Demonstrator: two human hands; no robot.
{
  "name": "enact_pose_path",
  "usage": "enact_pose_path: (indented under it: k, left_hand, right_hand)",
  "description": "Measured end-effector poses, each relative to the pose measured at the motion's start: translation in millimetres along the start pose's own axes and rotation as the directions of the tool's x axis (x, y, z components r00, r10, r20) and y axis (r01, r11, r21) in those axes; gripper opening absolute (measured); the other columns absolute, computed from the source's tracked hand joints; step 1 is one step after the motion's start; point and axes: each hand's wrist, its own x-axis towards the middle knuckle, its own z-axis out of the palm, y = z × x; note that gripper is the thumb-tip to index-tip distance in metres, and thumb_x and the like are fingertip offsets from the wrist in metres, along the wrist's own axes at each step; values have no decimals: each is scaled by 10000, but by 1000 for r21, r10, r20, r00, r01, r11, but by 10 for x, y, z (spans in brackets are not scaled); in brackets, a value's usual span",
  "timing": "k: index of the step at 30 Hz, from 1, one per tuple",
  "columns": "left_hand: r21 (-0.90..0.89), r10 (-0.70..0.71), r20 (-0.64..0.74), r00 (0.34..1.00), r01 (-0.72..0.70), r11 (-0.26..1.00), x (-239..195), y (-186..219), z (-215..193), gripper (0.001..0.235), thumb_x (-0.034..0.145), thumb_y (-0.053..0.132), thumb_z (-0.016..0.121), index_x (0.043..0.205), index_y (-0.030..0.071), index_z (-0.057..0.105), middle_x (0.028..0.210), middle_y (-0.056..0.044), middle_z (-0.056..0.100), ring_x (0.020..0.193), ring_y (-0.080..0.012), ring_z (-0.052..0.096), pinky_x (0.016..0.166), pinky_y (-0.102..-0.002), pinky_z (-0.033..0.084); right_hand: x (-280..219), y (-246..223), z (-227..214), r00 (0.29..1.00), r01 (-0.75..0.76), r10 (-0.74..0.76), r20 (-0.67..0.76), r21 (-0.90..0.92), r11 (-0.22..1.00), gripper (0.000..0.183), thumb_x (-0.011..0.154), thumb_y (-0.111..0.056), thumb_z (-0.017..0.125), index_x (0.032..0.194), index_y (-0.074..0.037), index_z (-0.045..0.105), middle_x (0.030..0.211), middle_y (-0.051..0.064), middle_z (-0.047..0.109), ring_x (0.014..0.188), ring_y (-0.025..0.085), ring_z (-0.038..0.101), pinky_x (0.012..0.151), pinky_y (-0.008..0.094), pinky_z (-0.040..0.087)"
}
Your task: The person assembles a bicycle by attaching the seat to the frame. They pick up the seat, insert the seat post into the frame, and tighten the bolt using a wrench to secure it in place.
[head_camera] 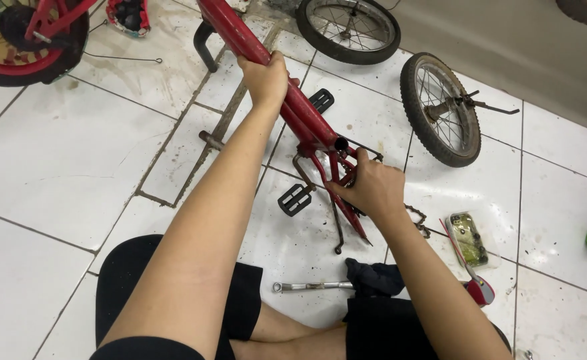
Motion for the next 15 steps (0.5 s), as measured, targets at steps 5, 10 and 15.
enact_pose_path:
  k: [5,10,15]
  left_hand:
    - [23,-21,2,1000,21,1000,-65,17,-29,730,923,137,594,1544,36,225,1086,-133,688,600,-214,729,595,-347,686]
    - [37,-39,24,999,38,999,-97,108,-186,764,954,82,596,1585,66,165,1111,-156,685,531,-177,696,534,-284,678]
    - [127,-54,33,998,49,991,-287,204,-411,638,968,158,580,1511,64,258,1012,-101,669,536,-165,684,538,-292,668]
  right_hand:
    - [-4,-202,-11,996,-84,84,-13,-32,996,658,723,-712,709,887,-85,598,482,-28,575,402,204,552,710,441,446]
    - [-68,-454,-72,991,-100,103,-90,36,994,674,679,-740,730,702,-85,573,431,11,537,360,286,503,788,488,387]
    - [-349,-800,-249,985,-133,144,-94,117,984,617,704,-671,726,671,-88,529,409,-8,510,346,227,478,778,462,368]
